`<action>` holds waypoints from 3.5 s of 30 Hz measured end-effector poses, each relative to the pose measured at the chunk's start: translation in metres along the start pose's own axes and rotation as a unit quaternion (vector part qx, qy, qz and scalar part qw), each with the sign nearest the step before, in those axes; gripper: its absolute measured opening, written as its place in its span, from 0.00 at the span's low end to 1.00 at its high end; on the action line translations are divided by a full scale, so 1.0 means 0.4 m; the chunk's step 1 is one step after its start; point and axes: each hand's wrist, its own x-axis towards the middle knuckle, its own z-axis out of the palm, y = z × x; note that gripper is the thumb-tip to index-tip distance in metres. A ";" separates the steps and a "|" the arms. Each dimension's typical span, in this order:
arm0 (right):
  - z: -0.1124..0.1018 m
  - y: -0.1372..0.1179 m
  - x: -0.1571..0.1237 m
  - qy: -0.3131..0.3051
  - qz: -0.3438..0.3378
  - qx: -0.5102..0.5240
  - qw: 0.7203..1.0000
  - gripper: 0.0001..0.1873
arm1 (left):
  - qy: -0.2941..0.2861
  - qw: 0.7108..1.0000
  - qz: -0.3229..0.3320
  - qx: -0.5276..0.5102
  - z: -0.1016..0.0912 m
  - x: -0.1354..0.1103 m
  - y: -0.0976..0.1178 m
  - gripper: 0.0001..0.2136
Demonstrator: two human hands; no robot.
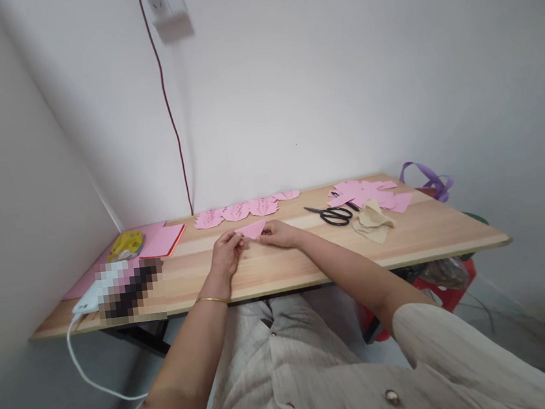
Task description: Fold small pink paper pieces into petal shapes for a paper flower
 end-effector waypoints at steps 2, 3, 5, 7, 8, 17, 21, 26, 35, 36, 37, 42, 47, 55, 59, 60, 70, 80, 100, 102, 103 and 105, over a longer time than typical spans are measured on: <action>0.003 0.003 0.001 0.005 -0.006 -0.014 1.000 0.18 | -0.001 1.000 0.002 0.005 -0.001 0.001 -0.002 0.13; 0.005 0.004 0.002 0.010 -0.003 -0.017 1.000 0.18 | 0.000 1.000 0.000 0.004 -0.003 0.002 -0.003 0.13; 0.008 0.004 0.002 0.025 0.011 -0.011 1.000 0.19 | 0.000 1.000 -0.009 -0.005 -0.007 0.005 -0.005 0.15; 0.009 0.000 0.003 0.052 0.025 0.004 0.998 0.20 | 0.001 1.000 -0.017 -0.016 -0.010 0.008 -0.008 0.17; 0.008 -0.002 0.004 0.077 0.025 0.007 0.997 0.21 | 0.001 1.000 -0.018 -0.018 -0.010 0.008 -0.009 0.18; 0.011 -0.020 0.015 0.217 -0.129 -0.192 0.948 0.09 | -0.007 0.996 0.031 0.087 0.014 -0.006 -0.018 0.18; 0.030 -0.031 0.011 0.176 -0.091 -0.245 0.949 0.07 | -0.022 0.992 0.046 0.116 0.015 -0.006 -0.020 0.17; 0.034 -0.046 0.006 0.166 -0.067 -0.269 0.947 0.06 | -0.035 0.985 0.057 0.158 0.016 -0.008 -0.021 0.17; -0.008 -0.015 0.013 0.200 -0.017 -0.199 0.959 0.03 | 0.019 0.991 0.048 0.121 0.011 -0.004 -0.020 0.17; -0.016 -0.009 0.012 0.205 -0.015 -0.190 0.960 0.04 | 0.022 0.991 0.050 0.123 0.009 -0.003 -0.020 0.16; -0.025 -0.003 0.010 0.210 -0.013 -0.181 0.961 0.04 | 0.025 0.991 0.052 0.123 0.007 -0.001 -0.019 0.15; -0.067 0.012 0.002 0.234 0.002 -0.151 0.960 0.03 | 0.046 0.993 0.052 0.092 -0.009 0.011 -0.022 0.15; -0.079 -0.001 -0.003 0.266 0.005 -0.076 0.961 0.05 | 0.055 0.996 0.047 0.051 -0.018 0.020 -0.029 0.16; -0.033 -0.012 0.001 0.158 -0.014 -0.035 0.987 0.09 | 0.034 0.997 0.038 0.060 -0.007 0.013 -0.025 0.16; -0.047 -0.007 0.001 0.190 -0.035 -0.106 0.975 0.07 | 0.069 0.991 0.068 0.092 -0.010 0.014 -0.024 0.15; -0.051 -0.006 0.001 0.199 -0.042 -0.130 0.970 0.07 | 0.088 0.986 0.085 0.115 -0.010 0.013 -0.024 0.14; 0.009 -0.038 0.013 0.142 -0.106 -0.292 0.940 0.08 | 0.001 0.921 0.226 0.316 0.020 -0.012 -0.023 0.14; 0.005 -0.035 0.011 0.109 -0.143 -0.272 0.945 0.09 | -0.018 0.855 0.279 0.437 0.014 -0.011 -0.016 0.08; -0.066 -0.023 -0.014 0.127 -0.048 -0.108 0.985 0.08 | 0.068 0.910 0.147 0.381 -0.027 0.016 -0.030 0.07; -0.069 -0.022 -0.015 0.124 -0.035 -0.092 0.987 0.08 | 0.065 0.915 0.128 0.378 -0.030 0.018 -0.034 0.09; -0.069 -0.021 -0.016 0.121 -0.029 -0.086 0.989 0.08 | 0.066 0.916 0.122 0.377 -0.030 0.019 -0.035 0.09; -0.071 -0.022 -0.017 0.114 -0.019 -0.075 0.990 0.08 | 0.067 0.920 0.117 0.368 -0.028 0.018 -0.033 0.09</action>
